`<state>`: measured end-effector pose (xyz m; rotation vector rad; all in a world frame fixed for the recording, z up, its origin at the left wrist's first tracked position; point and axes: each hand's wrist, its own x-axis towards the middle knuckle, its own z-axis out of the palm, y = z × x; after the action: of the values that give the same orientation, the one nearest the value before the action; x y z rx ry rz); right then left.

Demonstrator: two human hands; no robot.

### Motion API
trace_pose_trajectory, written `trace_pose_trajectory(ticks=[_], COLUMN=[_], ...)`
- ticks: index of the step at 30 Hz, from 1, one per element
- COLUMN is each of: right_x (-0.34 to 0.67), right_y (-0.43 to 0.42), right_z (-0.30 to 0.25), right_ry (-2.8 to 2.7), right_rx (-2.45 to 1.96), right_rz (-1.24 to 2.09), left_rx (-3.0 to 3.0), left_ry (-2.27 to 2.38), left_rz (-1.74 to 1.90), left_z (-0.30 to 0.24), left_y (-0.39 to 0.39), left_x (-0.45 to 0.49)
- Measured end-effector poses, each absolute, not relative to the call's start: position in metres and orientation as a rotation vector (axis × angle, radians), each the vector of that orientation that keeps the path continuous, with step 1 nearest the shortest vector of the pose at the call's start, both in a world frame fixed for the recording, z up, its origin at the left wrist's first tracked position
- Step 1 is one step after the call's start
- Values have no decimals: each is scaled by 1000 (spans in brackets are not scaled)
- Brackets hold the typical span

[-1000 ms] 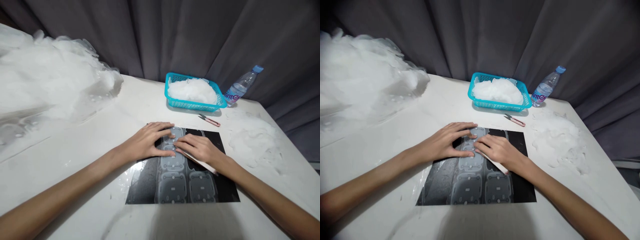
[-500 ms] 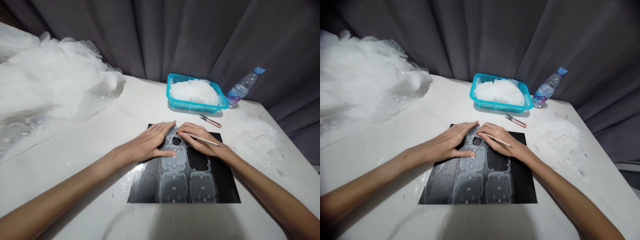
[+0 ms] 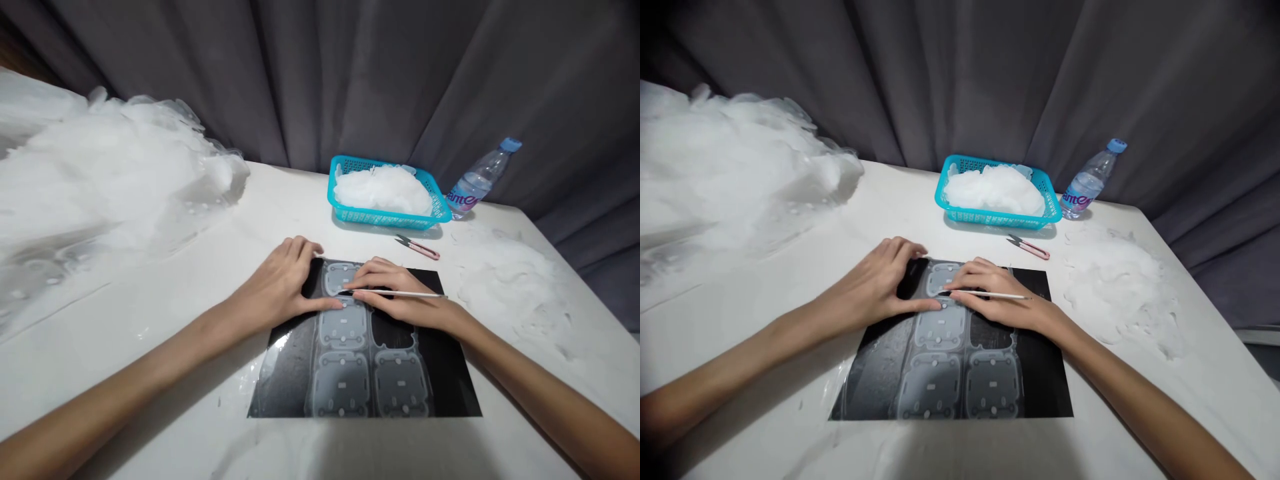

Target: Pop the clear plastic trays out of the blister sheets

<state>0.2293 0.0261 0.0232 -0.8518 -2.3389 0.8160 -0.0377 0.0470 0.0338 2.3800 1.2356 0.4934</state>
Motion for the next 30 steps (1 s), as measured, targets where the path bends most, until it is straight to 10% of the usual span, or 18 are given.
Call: trace_pose_trajectory(ticks=[5,30], right_x=[232,240], right_y=[20,10], right_z=[24,34], right_ry=[-2348,-2111], right_rx=[-838,-1107], right_rz=[763,965], left_rx=[1978,994], left_ry=[1335,814], left_rz=[171,740], left_z=[44,24], left_y=[51,35], left_x=[-38,-9])
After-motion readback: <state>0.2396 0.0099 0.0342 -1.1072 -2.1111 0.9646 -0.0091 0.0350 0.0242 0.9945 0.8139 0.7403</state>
